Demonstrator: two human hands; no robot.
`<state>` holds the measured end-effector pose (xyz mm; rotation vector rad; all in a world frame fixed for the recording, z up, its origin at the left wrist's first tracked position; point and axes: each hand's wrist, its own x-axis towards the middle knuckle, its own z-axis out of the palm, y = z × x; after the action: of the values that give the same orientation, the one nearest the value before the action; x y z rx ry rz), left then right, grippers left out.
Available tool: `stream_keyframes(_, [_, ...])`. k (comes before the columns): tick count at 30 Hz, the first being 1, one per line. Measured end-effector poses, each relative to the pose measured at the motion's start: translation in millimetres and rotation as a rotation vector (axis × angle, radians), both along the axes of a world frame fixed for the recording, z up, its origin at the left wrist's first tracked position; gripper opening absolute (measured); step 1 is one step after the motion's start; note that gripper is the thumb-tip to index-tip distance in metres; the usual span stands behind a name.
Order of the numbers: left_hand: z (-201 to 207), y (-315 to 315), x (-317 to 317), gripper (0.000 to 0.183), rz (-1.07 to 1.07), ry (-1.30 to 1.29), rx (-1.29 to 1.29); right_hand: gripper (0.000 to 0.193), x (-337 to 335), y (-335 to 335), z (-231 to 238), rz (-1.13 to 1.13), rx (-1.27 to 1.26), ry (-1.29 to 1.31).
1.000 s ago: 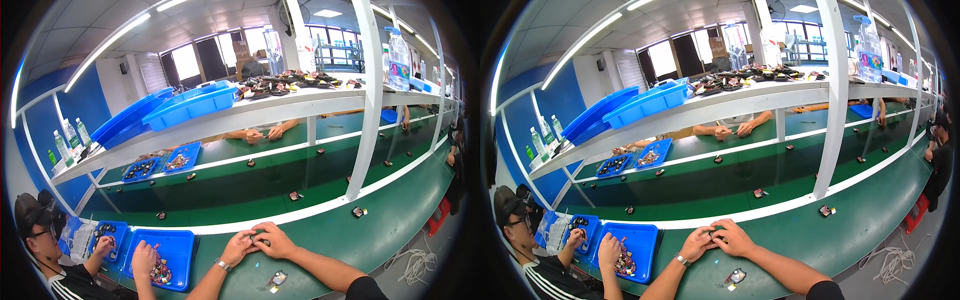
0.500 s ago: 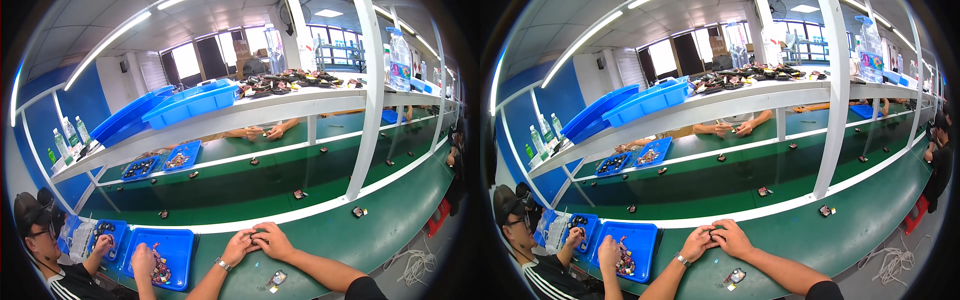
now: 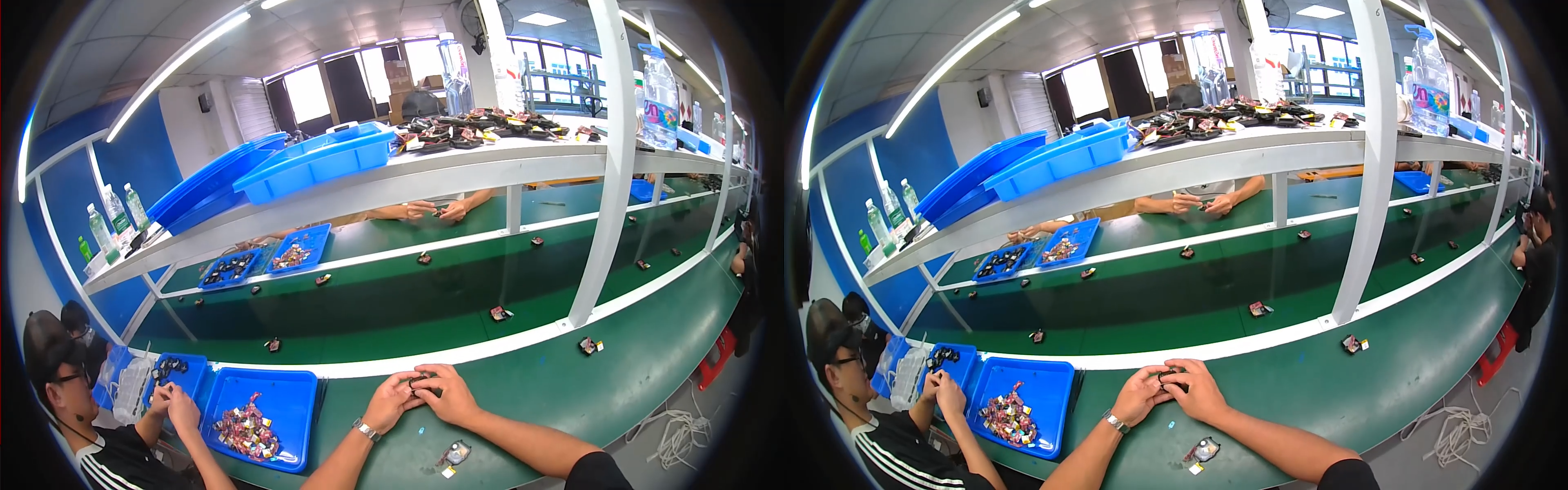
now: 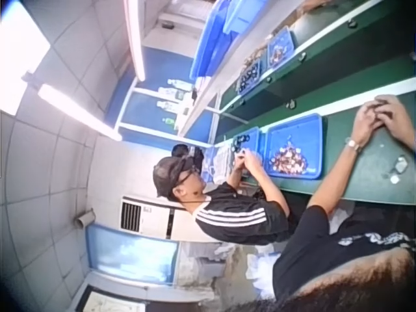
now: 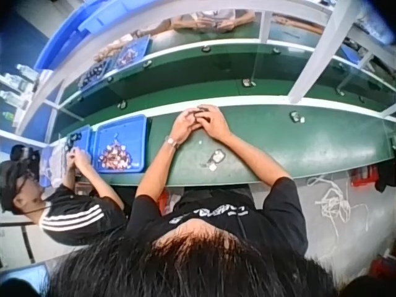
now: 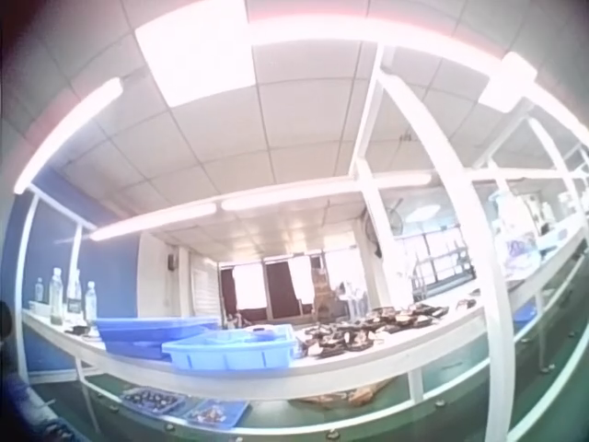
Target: Assembling small electronic or mechanical components at a factory workbench along an assembly line.
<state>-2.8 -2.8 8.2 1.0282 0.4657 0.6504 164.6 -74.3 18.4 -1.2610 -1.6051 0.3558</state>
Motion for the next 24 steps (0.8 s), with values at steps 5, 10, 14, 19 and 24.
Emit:
stream_keyframes(5, [-3.0, 2.4, -2.5, 0.029, 0.004, -0.043, 0.011, 0.017, -2.5, -0.1, 1.7, -0.008, 0.019, -0.012])
stream_keyframes(10, [-6.0, 0.2, 0.4, 0.029, 0.028, -0.032, 0.051, 0.016, -3.9, -0.1, 3.5, 0.005, 0.036, 0.02])
stream_keyframes(14, [-3.5, -1.5, 2.3, 0.028, 0.024, -0.06, 0.092, 0.015, -2.4, -1.9, 9.6, -0.017, 0.092, -0.012])
stream_keyframes(19, [-3.0, -2.7, 2.9, 0.029, 0.023, -0.087, 0.09, 0.014, -0.3, -1.1, 9.2, -0.041, 0.105, -0.031])
stream_keyframes(24, [0.6, -2.3, 0.7, 0.029, -0.003, -0.123, 0.014, 0.014, 2.9, -1.6, 7.2, -0.032, 0.096, -0.006])
